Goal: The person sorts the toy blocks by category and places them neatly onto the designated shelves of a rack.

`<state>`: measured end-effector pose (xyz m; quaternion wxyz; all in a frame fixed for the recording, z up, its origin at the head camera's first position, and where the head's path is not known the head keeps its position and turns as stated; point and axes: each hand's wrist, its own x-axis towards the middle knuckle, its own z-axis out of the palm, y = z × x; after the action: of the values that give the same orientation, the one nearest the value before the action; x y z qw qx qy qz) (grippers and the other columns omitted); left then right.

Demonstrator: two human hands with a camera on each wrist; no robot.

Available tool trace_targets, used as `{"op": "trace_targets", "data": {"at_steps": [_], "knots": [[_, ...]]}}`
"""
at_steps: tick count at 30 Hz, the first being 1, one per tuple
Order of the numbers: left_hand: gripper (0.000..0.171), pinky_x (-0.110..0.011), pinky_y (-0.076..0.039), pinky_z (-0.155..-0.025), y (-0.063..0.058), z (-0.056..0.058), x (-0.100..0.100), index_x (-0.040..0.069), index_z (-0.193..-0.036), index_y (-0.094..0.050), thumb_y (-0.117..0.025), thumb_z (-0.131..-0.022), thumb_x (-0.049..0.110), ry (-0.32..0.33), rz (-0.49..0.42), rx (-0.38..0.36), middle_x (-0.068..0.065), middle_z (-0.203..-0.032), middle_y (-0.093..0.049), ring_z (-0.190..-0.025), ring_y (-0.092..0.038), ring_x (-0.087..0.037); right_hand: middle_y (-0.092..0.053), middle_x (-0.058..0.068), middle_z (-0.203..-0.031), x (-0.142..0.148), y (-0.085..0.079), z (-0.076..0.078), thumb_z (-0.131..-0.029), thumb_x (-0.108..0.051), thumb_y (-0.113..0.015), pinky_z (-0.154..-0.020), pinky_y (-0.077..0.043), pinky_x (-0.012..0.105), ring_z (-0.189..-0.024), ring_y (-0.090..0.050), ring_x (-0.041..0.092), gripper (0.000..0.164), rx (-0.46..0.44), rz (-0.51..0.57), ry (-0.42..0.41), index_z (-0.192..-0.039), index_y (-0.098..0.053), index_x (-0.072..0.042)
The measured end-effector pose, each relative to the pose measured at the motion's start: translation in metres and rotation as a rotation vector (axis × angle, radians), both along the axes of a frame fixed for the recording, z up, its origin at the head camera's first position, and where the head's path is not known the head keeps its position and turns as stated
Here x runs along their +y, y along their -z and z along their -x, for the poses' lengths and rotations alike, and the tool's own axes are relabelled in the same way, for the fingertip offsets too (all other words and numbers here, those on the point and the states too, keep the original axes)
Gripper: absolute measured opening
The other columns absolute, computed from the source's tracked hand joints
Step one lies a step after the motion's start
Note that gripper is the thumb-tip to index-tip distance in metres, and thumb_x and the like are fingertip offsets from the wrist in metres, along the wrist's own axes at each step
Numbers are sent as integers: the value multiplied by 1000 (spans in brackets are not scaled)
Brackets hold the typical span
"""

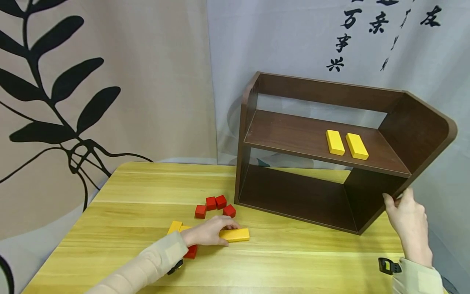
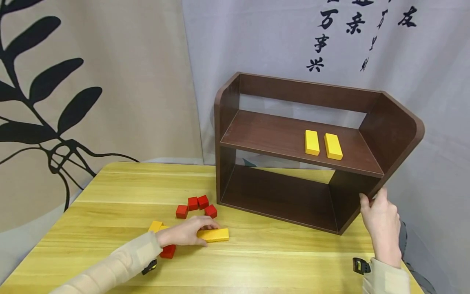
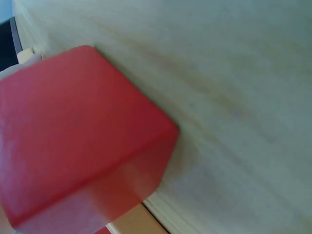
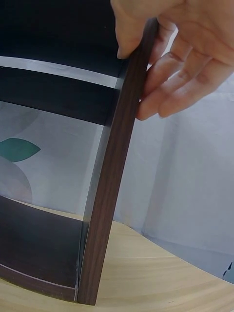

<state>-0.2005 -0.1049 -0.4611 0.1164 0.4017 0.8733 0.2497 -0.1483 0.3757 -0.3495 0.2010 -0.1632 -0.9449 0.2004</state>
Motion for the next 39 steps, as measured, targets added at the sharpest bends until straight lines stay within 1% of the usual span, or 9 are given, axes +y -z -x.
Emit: {"op": "trace_targets", "data": {"at_steps": [6, 13, 17, 24, 28, 31, 34, 39], "knots": [[46, -25, -51, -94, 0, 2, 0, 7, -120, -62, -77, -77, 6, 10, -45, 14, -4, -117, -66, -105, -62, -16, -60, 32, -87, 1, 0, 0, -98, -33, -45, -53, -38, 51, -77, -54, 58, 42, -13, 4, -9, -105, -40, 7], [43, -26, -51, -95, -2, 2, 0, 6, -118, -62, -76, -78, 5, 2, -81, -26, -4, -117, -67, -106, -63, -17, -61, 33, -83, 1, 1, -1, -97, -31, -45, -53, -38, 54, -75, -53, 61, 39, 10, -9, -13, -101, -40, 7], [41, -26, -51, -94, -2, 2, 1, 7, -118, -63, -75, -79, 5, -2, -97, -34, -3, -116, -68, -106, -63, -16, -61, 33, -85, 1, 1, -1, -97, -31, -45, -53, -38, 54, -77, -53, 61, 39, 5, -5, -9, -102, -40, 7], [41, -28, -52, -93, -7, 6, 3, 8, -119, -63, -74, -80, 6, 5, -125, -6, -3, -117, -68, -106, -63, -16, -60, 32, -84, 1, 1, 0, -97, -33, -45, -53, -38, 52, -76, -54, 58, 40, -2, -1, -10, -102, -41, 7], [40, -29, -52, -93, -13, 6, 7, 8, -119, -63, -74, -80, 7, 1, -137, 2, -3, -117, -68, -106, -63, -16, -61, 32, -84, 1, 0, -1, -97, -33, -45, -52, -38, 51, -76, -54, 59, 40, -2, -2, -11, -102, -41, 6], [41, -30, -52, -94, -20, 6, 11, 8, -120, -62, -74, -81, 7, -1, -141, 9, -4, -118, -68, -107, -63, -17, -60, 32, -84, 1, 0, -1, -97, -34, -45, -52, -38, 51, -75, -54, 59, 41, -5, 1, -8, -103, -41, 7], [41, -30, -52, -94, -29, 6, 15, 7, -121, -62, -73, -82, 7, 13, -151, 32, -6, -119, -68, -108, -63, -18, -60, 33, -85, 1, -1, -1, -97, -33, -45, -51, -38, 50, -75, -55, 58, 41, -8, 0, -8, -103, -41, 7], [41, -28, -52, -93, -49, 9, 22, 7, -122, -62, -73, -82, 7, 22, -192, 76, -5, -120, -68, -107, -64, -17, -60, 33, -85, 0, -1, -1, -97, -32, -45, -52, -38, 51, -75, -54, 58, 39, -4, -1, -9, -102, -40, 6]]}}
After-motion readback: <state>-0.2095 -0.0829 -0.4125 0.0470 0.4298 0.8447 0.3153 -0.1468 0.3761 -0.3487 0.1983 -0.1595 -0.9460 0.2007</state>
